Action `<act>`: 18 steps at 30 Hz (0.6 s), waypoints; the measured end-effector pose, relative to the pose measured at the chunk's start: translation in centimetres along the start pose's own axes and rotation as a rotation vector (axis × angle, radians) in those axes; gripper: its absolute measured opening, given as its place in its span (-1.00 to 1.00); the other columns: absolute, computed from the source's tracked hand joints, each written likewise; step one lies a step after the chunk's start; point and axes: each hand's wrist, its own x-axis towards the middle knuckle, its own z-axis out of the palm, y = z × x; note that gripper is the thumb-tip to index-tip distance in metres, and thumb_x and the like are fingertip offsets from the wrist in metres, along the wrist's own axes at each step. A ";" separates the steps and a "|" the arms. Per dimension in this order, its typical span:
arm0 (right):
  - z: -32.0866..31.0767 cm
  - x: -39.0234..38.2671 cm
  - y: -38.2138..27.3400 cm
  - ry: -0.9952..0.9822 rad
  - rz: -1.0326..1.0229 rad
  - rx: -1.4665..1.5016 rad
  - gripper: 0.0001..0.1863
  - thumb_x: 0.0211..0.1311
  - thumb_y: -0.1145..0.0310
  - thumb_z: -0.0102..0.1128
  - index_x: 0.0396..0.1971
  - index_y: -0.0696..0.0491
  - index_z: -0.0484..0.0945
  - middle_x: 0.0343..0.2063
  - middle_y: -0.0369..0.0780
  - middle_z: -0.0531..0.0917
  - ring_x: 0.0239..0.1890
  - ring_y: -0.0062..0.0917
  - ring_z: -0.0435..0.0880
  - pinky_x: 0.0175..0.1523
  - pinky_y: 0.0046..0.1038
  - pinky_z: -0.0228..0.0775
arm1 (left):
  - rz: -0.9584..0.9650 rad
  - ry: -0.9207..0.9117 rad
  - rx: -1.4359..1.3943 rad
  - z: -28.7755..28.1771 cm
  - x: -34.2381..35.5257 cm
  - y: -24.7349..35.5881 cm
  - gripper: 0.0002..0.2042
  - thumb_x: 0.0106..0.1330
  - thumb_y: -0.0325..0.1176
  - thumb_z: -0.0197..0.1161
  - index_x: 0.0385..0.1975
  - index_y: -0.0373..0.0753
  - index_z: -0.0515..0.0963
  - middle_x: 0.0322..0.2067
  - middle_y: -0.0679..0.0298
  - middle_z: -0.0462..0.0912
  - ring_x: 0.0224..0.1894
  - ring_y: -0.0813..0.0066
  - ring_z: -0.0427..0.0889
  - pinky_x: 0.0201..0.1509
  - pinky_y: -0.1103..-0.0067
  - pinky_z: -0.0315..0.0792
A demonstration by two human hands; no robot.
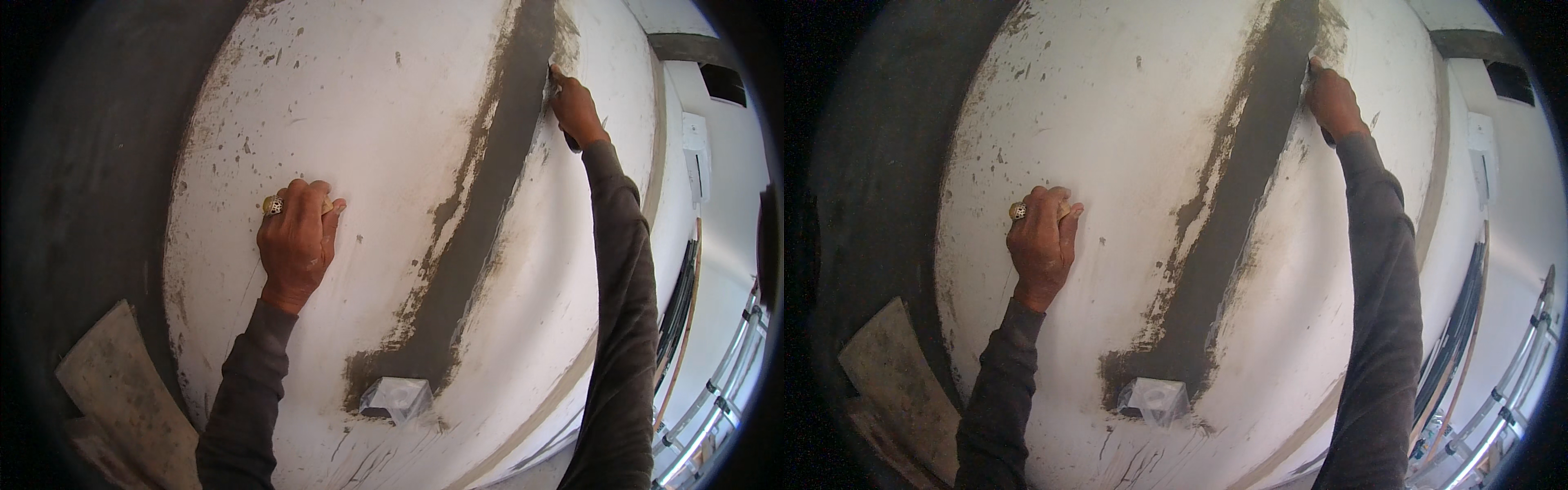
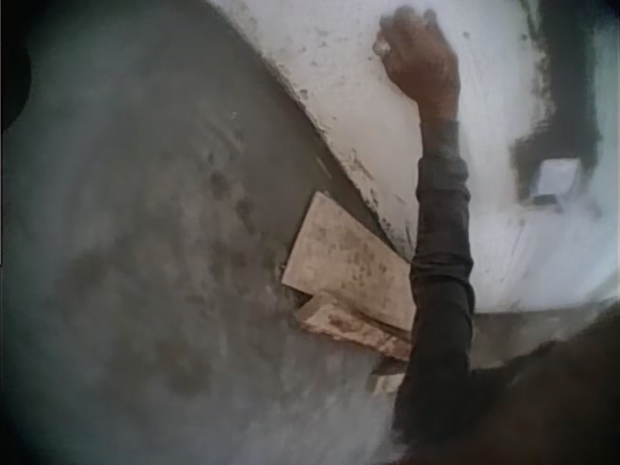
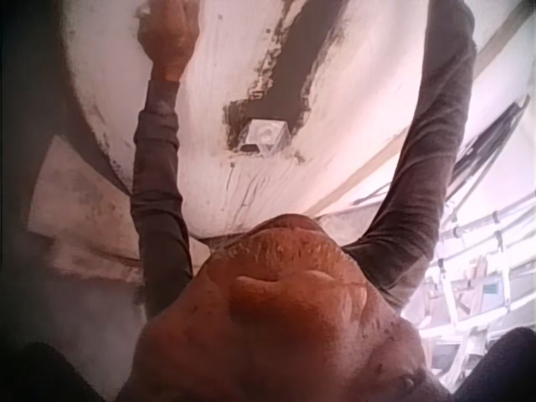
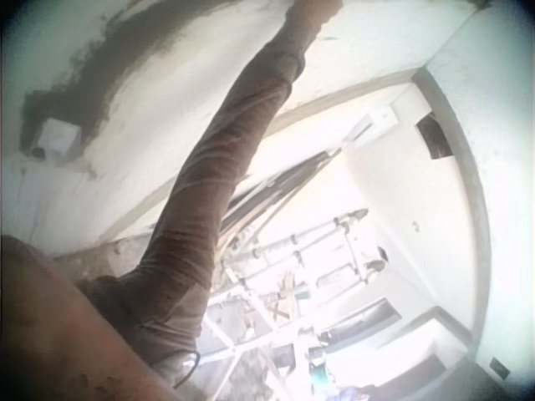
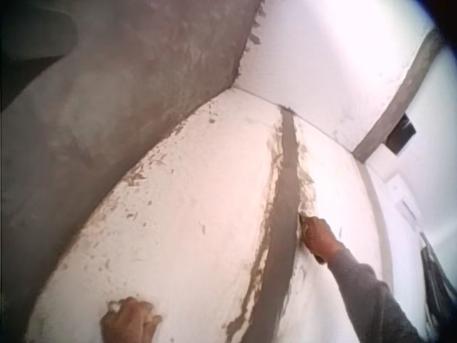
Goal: The person applies plaster to a section of a wall using a putty knife.
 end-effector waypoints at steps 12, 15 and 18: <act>0.1 1.0 0.1 0.013 -0.003 0.017 -0.43 0.15 0.46 0.09 0.25 0.02 0.43 -0.13 0.10 0.66 -0.02 0.02 0.65 0.09 -0.11 0.49 | 0.012 0.007 0.008 -0.3 0.1 -0.2 -0.82 0.29 -0.40 0.31 -0.18 -0.28 0.51 -0.36 0.20 0.54 -0.37 0.31 0.57 -0.35 0.43 0.45; -0.7 2.9 0.5 0.005 0.033 0.014 -0.38 0.13 0.47 0.12 0.28 0.01 0.41 -0.15 0.10 0.67 -0.04 0.01 0.66 0.08 -0.13 0.50 | -0.025 -0.018 -0.008 -0.3 0.0 0.3 -0.82 0.29 -0.41 0.31 -0.19 -0.28 0.51 -0.36 0.20 0.54 -0.37 0.30 0.57 -0.34 0.42 0.44; -0.7 4.0 1.3 0.014 0.073 0.039 -0.37 0.14 0.48 0.11 0.30 0.01 0.39 -0.15 0.12 0.67 -0.04 0.00 0.67 0.08 -0.14 0.50 | -0.036 -0.019 -0.019 0.3 -0.1 0.3 -0.83 0.28 -0.42 0.31 -0.20 -0.27 0.51 -0.37 0.19 0.53 -0.37 0.30 0.56 -0.35 0.43 0.43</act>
